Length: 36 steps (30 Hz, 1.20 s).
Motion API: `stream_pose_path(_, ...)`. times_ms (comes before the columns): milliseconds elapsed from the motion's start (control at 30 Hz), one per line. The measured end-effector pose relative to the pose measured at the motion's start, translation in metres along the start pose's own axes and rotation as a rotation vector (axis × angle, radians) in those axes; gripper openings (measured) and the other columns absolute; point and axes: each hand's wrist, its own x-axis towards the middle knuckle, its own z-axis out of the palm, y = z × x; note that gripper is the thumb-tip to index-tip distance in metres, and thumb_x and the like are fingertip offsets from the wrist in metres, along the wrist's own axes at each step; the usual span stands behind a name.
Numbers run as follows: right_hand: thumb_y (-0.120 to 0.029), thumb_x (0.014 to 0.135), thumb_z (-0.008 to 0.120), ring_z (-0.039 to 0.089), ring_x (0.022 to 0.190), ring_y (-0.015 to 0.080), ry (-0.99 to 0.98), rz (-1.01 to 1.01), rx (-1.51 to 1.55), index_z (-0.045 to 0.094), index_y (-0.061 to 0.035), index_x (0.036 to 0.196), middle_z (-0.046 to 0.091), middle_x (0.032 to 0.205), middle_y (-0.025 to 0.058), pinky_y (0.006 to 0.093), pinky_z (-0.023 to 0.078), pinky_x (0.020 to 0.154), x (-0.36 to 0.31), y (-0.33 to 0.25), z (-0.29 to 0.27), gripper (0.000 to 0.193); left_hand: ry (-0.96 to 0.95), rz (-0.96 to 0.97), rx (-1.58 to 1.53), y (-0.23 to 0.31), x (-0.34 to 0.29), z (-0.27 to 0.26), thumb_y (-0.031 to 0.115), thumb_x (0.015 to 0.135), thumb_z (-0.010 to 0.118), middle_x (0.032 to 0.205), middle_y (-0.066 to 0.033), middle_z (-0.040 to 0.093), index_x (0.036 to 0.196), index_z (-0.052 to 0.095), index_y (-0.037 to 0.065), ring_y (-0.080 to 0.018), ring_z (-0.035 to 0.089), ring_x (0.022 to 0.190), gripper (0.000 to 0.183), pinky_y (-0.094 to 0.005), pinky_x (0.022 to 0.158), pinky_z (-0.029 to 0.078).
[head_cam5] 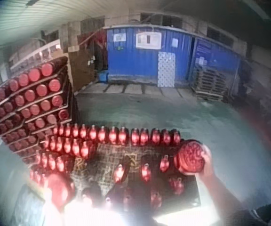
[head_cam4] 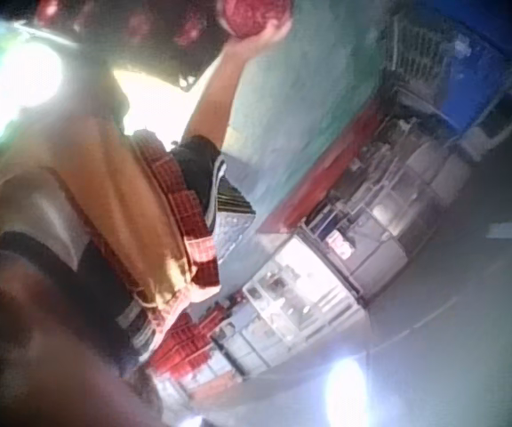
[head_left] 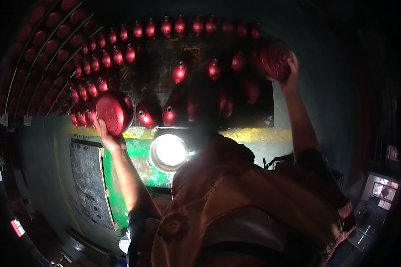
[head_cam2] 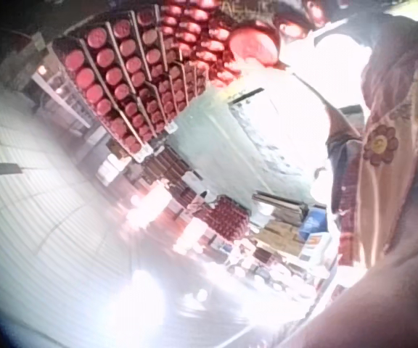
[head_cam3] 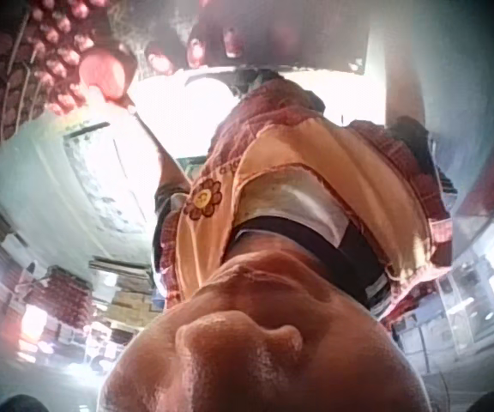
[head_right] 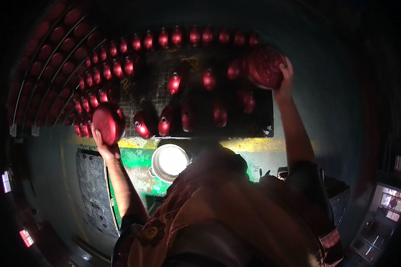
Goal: The person repeatedly picks up red cans from a rack, places them into a metal bowl, and then transfers them onto a conveyor belt. The person handles the cans one at a time or in small groups, moving them between the rack, bowl, and conveyor.
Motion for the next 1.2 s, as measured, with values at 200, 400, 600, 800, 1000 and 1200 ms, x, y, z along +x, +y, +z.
stream_pose_path(200,-0.025,0.089,0.071,0.052,0.127,0.0289,0.112,-0.493,-1.051,0.055,-0.0149,0.138,0.056,0.137,0.0133,0.0411,0.043,0.105,0.108,0.055,-0.051,0.053,-0.156,0.477,1.110,-0.103,0.092,0.102,0.008,0.079,0.078,0.130,-0.0127,0.058,0.138,0.056,0.017,-0.0282,0.051,0.115,0.064,-0.0393,0.102,0.041)
stream_pose_path(400,-0.019,0.085,0.073,0.053,0.115,0.0377,-0.003,-0.481,-1.252,0.058,-0.0273,0.136,0.061,0.121,0.0176,0.0446,0.045,0.097,0.136,0.151,-0.096,0.054,-0.190,0.413,1.269,-0.203,0.110,0.108,0.006,0.073,0.081,0.119,-0.0176,0.046,0.132,0.062,0.027,-0.0348,0.049,0.112,0.066,-0.0410,0.100,0.041)
stream_pose_path(600,-0.016,0.084,0.074,0.047,0.115,0.0384,-0.106,-0.320,-1.478,0.053,-0.0319,0.141,0.054,0.122,0.0210,0.0475,0.043,0.100,0.113,0.162,-0.094,0.063,-0.271,0.207,1.175,-0.218,0.089,0.103,0.002,0.075,0.078,0.127,-0.0147,0.045,0.125,0.068,0.023,-0.0309,0.048,0.119,0.055,-0.0374,0.101,0.042)
stream_pose_path(800,-0.018,0.082,0.074,0.037,0.132,0.0481,-0.253,-0.246,-1.591,0.049,-0.0369,0.142,0.036,0.144,0.0323,0.0503,0.037,0.109,0.115,0.108,-0.067,0.068,-0.198,0.414,1.163,-0.183,0.124,0.108,0.004,0.080,0.075,0.136,-0.0186,0.049,0.121,0.070,0.019,-0.0352,0.045,0.129,0.044,-0.0413,0.107,0.040)
stream_pose_path(1000,-0.017,0.086,0.070,0.041,0.131,0.0477,-0.417,-0.533,-1.474,0.049,-0.0291,0.143,0.047,0.140,0.0276,0.0503,0.035,0.110,0.243,0.130,-0.040,0.063,-0.064,0.328,1.680,-0.178,0.240,0.098,0.005,0.073,0.069,0.137,-0.0248,0.046,0.138,0.056,0.028,-0.0416,0.048,0.118,0.070,-0.0481,0.102,0.041)
stream_pose_path(1200,-0.021,0.090,0.064,0.047,0.132,0.0366,-0.591,-0.446,-1.373,0.049,-0.0174,0.144,0.051,0.144,0.0166,0.0456,0.034,0.113,0.361,0.204,-0.046,0.056,-0.161,-0.042,1.912,-0.215,0.279,0.122,0.032,0.085,0.063,0.122,-0.0201,0.055,0.118,0.062,0.015,-0.0357,0.053,0.112,0.037,-0.0502,0.096,0.044)
